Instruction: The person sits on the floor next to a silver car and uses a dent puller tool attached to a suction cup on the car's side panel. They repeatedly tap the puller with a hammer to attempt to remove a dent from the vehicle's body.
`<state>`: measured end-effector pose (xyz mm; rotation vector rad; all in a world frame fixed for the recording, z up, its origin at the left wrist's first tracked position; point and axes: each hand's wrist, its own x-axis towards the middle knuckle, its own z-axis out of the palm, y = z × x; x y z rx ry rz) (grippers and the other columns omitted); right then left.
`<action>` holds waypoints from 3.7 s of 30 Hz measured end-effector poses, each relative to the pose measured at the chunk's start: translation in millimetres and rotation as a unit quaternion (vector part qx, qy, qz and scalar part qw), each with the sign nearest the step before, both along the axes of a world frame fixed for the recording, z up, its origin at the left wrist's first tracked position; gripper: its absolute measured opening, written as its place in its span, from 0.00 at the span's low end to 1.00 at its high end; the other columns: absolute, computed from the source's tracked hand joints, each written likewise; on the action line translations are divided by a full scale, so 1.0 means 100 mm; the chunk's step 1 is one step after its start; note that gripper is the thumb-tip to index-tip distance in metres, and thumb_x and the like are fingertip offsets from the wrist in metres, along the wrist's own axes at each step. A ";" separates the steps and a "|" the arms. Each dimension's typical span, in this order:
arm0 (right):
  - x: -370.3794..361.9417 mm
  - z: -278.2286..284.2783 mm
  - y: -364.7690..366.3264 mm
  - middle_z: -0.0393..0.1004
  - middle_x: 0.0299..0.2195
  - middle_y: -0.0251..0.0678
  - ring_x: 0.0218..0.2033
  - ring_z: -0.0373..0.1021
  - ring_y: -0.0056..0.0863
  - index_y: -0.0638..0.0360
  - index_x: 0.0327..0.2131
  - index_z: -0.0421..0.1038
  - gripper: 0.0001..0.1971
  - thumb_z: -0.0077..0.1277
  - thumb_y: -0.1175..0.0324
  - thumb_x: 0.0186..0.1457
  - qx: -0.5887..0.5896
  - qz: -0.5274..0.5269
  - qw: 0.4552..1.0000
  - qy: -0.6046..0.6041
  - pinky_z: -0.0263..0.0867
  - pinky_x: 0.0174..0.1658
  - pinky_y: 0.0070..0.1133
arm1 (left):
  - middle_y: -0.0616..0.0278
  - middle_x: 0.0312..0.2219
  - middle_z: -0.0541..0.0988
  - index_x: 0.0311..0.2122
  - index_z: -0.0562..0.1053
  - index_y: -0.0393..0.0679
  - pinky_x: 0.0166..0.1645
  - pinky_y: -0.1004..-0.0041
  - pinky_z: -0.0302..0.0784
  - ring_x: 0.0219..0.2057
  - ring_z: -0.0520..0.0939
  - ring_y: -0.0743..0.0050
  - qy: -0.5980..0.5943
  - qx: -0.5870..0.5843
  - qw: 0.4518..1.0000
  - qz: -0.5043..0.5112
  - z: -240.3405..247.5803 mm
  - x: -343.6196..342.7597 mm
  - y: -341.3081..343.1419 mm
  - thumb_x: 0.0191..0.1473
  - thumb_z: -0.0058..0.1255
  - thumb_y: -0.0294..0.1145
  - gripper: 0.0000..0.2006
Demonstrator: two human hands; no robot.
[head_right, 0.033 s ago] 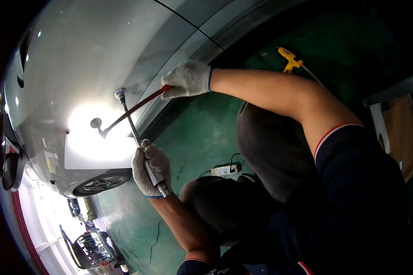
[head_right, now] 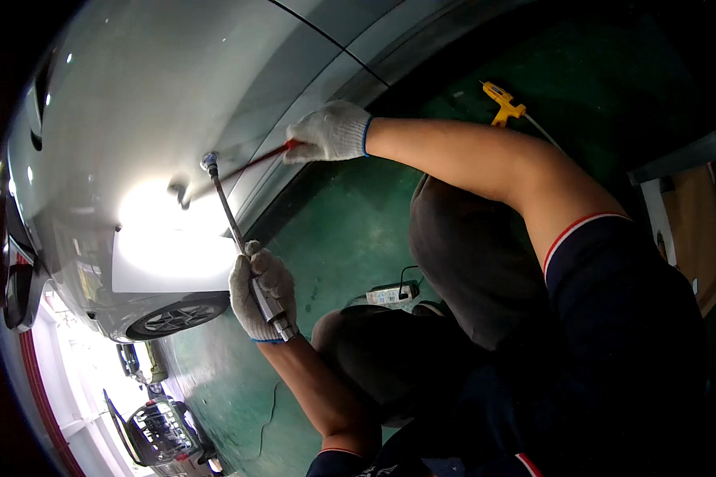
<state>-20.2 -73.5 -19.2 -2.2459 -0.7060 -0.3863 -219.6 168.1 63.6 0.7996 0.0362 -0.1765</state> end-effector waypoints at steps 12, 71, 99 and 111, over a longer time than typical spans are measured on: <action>-0.02 0.00 0.08 0.80 0.29 0.40 0.36 0.79 0.44 0.53 0.40 0.75 0.27 0.48 0.36 0.65 -0.010 -0.020 1.000 -0.019 0.73 0.42 0.39 | 0.62 0.32 0.72 0.51 0.68 0.33 0.23 0.74 0.70 0.26 0.71 0.76 -0.015 0.024 1.000 0.001 0.00 -0.02 -0.01 0.71 0.42 0.35 0.14; -0.06 0.00 0.10 0.79 0.28 0.42 0.35 0.79 0.45 0.53 0.37 0.75 0.29 0.45 0.35 0.66 -0.011 0.007 0.996 -0.083 0.73 0.40 0.38 | 0.60 0.29 0.75 0.51 0.70 0.36 0.23 0.72 0.70 0.23 0.74 0.72 0.016 0.023 0.999 0.022 -0.03 -0.01 0.05 0.69 0.47 0.35 0.13; 0.02 -0.01 -0.06 0.80 0.28 0.42 0.34 0.79 0.47 0.55 0.38 0.74 0.29 0.46 0.36 0.66 -0.037 -0.062 0.996 0.046 0.73 0.40 0.40 | 0.60 0.30 0.77 0.50 0.71 0.37 0.23 0.72 0.71 0.23 0.75 0.71 0.005 0.029 0.999 0.021 -0.03 0.00 0.05 0.70 0.46 0.35 0.12; -0.12 0.03 -0.07 0.81 0.33 0.46 0.41 0.79 0.48 0.52 0.41 0.75 0.29 0.43 0.34 0.66 -0.040 0.005 0.999 -0.033 0.72 0.46 0.40 | 0.60 0.30 0.76 0.49 0.71 0.37 0.22 0.72 0.71 0.23 0.75 0.71 0.000 0.030 0.999 0.021 -0.04 -0.02 0.08 0.70 0.47 0.35 0.12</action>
